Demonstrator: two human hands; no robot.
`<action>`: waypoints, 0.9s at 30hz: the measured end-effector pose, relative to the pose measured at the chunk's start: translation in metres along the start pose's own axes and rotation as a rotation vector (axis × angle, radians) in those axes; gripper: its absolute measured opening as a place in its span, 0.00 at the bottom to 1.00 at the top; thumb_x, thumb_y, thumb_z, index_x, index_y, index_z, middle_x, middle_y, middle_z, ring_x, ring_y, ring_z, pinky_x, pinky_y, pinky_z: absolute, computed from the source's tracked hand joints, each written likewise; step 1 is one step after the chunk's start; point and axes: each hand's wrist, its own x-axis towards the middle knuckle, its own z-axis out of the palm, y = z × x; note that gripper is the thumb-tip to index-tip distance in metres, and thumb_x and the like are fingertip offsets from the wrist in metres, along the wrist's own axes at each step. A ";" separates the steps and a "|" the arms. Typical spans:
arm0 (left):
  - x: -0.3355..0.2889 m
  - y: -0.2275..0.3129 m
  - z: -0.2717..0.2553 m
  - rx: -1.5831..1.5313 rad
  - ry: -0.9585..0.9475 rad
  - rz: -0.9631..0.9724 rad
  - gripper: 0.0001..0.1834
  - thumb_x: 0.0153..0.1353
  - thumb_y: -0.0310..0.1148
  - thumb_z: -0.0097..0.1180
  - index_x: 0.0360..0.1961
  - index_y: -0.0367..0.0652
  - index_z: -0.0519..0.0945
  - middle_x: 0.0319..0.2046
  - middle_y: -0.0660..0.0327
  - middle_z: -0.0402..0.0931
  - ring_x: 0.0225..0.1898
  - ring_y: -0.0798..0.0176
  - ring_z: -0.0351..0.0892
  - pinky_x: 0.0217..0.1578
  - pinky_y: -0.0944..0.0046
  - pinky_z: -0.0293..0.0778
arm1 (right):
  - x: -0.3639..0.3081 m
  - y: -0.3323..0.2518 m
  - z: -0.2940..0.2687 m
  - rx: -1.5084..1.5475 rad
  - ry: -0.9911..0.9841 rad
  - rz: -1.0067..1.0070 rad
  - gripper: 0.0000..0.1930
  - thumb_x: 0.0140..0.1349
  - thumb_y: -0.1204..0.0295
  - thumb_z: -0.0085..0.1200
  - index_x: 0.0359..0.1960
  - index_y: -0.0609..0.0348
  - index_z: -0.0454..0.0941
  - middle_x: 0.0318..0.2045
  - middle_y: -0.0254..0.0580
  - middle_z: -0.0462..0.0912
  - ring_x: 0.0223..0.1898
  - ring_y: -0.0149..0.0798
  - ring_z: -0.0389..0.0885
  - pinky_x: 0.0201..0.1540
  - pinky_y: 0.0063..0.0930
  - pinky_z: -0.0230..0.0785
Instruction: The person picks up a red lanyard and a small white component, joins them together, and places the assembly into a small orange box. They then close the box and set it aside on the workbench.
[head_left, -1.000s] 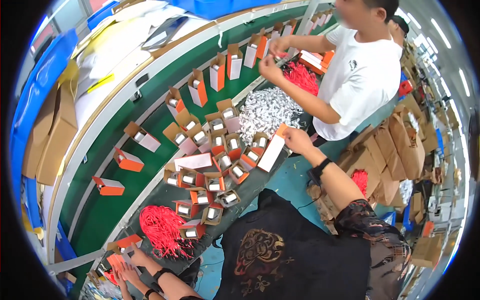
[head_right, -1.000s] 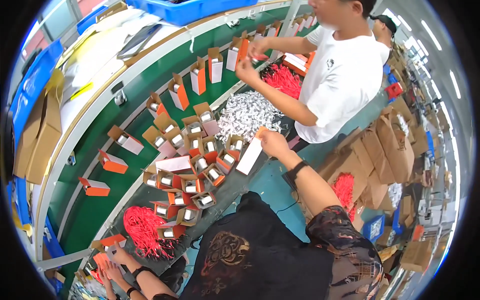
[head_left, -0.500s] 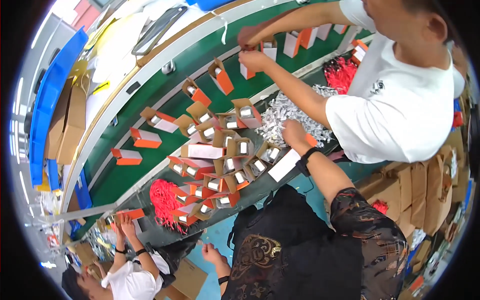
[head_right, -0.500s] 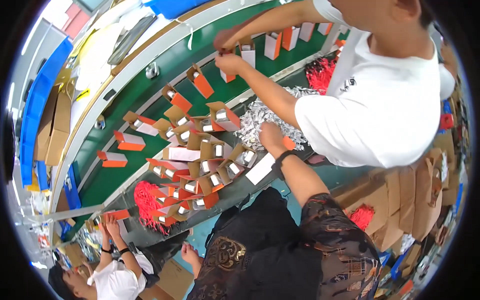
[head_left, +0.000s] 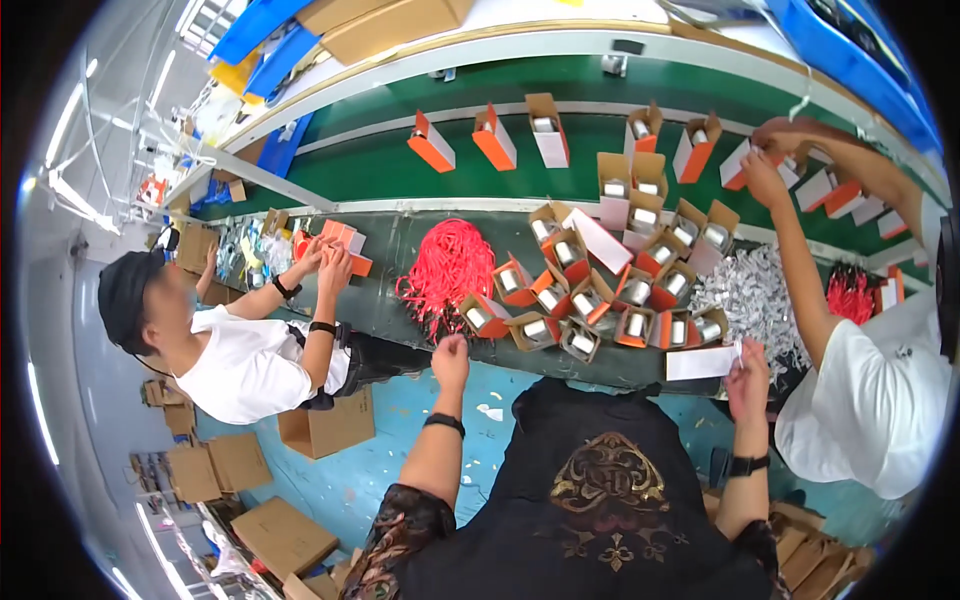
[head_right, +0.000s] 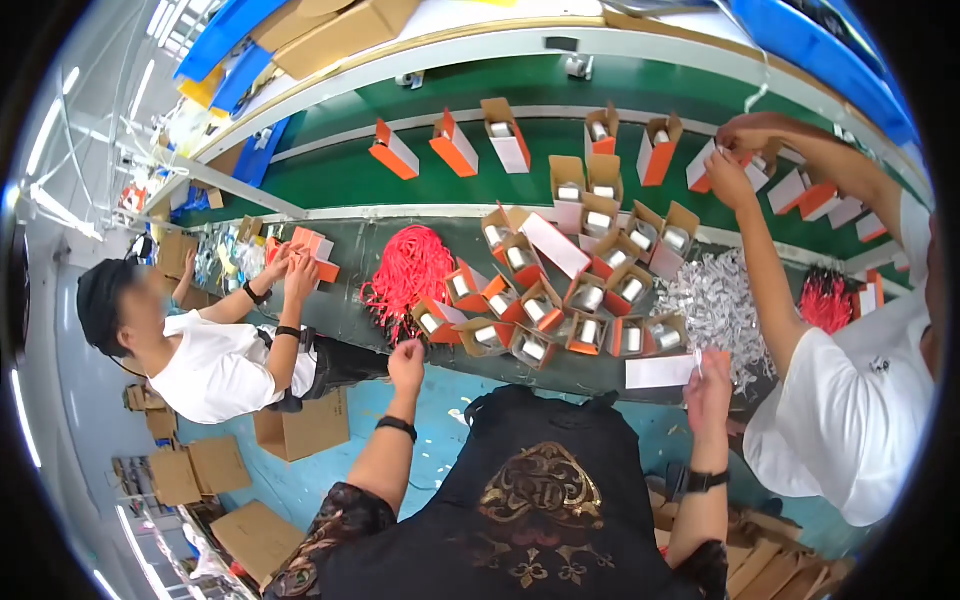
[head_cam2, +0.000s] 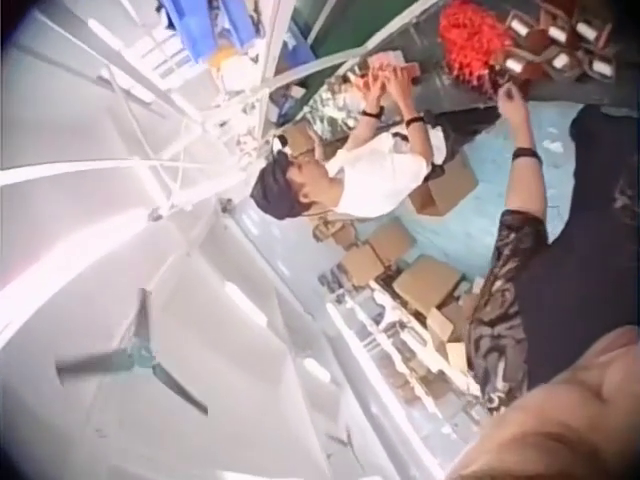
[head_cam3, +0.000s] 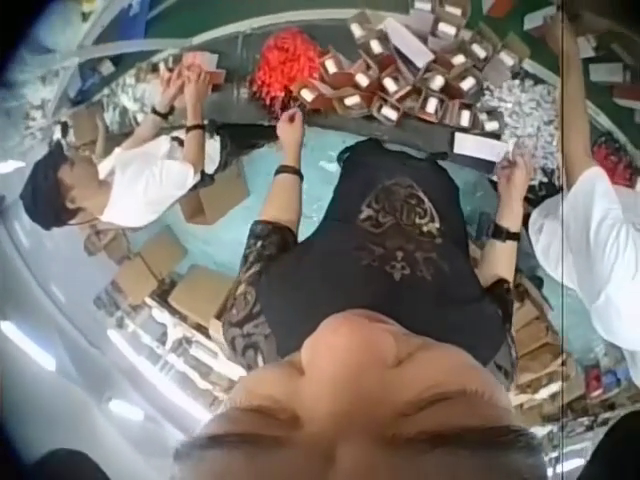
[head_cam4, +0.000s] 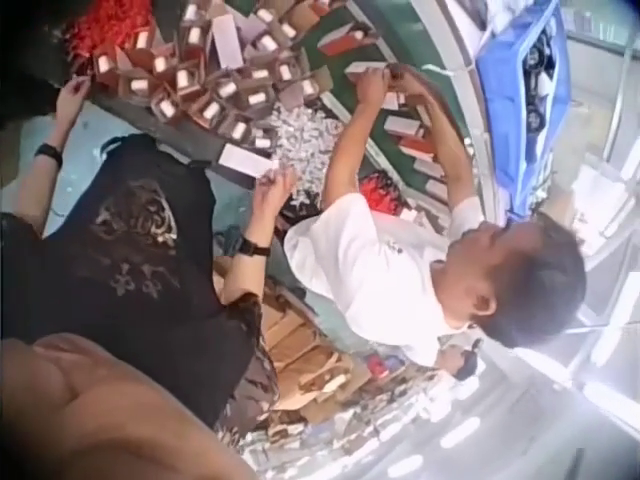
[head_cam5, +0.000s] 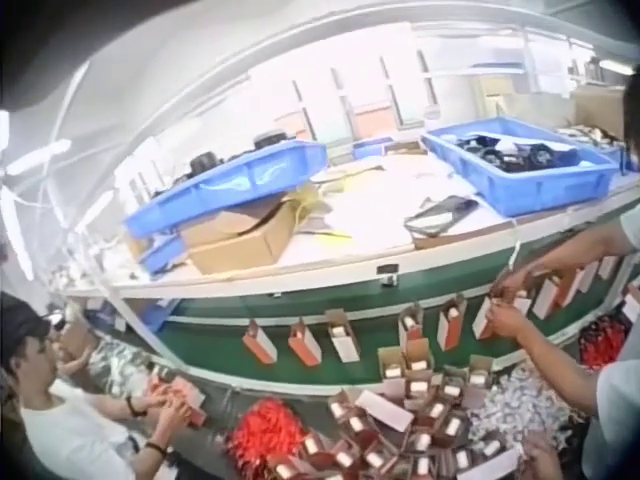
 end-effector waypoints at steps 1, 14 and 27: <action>0.019 0.002 -0.002 0.036 0.031 0.033 0.12 0.57 0.37 0.60 0.36 0.40 0.83 0.26 0.56 0.82 0.29 0.60 0.82 0.35 0.60 0.76 | -0.024 -0.003 0.014 -0.015 0.000 0.018 0.16 0.62 0.77 0.46 0.52 0.56 0.72 0.30 0.27 0.72 0.24 0.20 0.68 0.24 0.13 0.61; 0.228 0.039 0.033 0.453 -0.144 0.209 0.14 0.55 0.37 0.59 0.41 0.43 0.83 0.45 0.48 0.79 0.47 0.48 0.79 0.47 0.51 0.75 | -0.139 0.034 0.014 -0.428 0.193 -0.008 0.11 0.62 0.75 0.45 0.46 0.56 0.73 0.23 0.33 0.76 0.20 0.26 0.71 0.21 0.18 0.64; 0.233 0.105 -0.087 -1.101 -0.314 -0.188 0.02 0.63 0.29 0.51 0.36 0.43 0.74 0.30 0.61 0.78 0.33 0.66 0.77 0.38 0.66 0.72 | -0.159 0.037 0.054 -0.331 0.169 -0.128 0.10 0.62 0.77 0.46 0.45 0.56 0.74 0.24 0.32 0.77 0.22 0.23 0.71 0.26 0.15 0.64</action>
